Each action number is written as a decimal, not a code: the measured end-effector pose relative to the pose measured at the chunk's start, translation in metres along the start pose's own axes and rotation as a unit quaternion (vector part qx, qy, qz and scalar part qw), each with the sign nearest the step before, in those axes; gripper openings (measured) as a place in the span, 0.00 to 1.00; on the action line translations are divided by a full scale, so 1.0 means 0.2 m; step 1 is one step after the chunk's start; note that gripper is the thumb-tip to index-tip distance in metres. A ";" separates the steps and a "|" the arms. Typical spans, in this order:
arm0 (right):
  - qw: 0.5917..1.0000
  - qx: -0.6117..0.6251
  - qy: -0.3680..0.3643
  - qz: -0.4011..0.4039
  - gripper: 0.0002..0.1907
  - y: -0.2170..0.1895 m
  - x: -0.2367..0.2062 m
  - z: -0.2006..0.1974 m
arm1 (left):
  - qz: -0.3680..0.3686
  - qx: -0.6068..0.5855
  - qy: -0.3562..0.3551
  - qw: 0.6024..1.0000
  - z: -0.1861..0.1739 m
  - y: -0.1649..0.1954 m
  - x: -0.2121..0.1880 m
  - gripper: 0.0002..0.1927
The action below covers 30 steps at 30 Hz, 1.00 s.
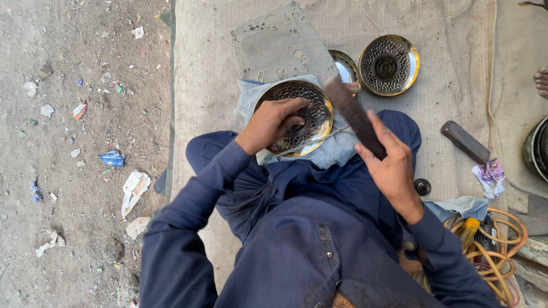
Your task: The person sits on the ground with a decorative perforated brass plate resting on a cloth pad on their lap. They hold a punch against the plate's surface and repeatedly strike it with a heavy hammer, repositioning the punch to work the pattern, and at times use a small red-marked tool on the plate.
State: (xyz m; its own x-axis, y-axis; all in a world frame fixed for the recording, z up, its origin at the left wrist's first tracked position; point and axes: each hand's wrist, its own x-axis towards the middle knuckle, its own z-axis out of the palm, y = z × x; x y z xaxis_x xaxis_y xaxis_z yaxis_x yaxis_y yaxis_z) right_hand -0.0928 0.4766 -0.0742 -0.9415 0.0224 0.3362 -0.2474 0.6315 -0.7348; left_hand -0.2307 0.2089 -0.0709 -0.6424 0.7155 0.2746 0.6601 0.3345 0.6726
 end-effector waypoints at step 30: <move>0.952 -0.222 -0.092 -0.192 0.38 -0.32 0.40 -0.17 | -0.190 -0.035 0.398 0.897 0.40 0.00 -0.20 0.17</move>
State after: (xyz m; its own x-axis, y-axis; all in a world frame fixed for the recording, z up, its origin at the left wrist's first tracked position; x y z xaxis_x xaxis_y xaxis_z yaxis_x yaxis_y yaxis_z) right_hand -0.1449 0.4631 0.0199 -0.8360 -0.3862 0.3898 -0.4982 0.8320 -0.2442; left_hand -0.1738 0.2301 -0.1366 -0.9088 -0.1157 0.4009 0.3264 0.4013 0.8558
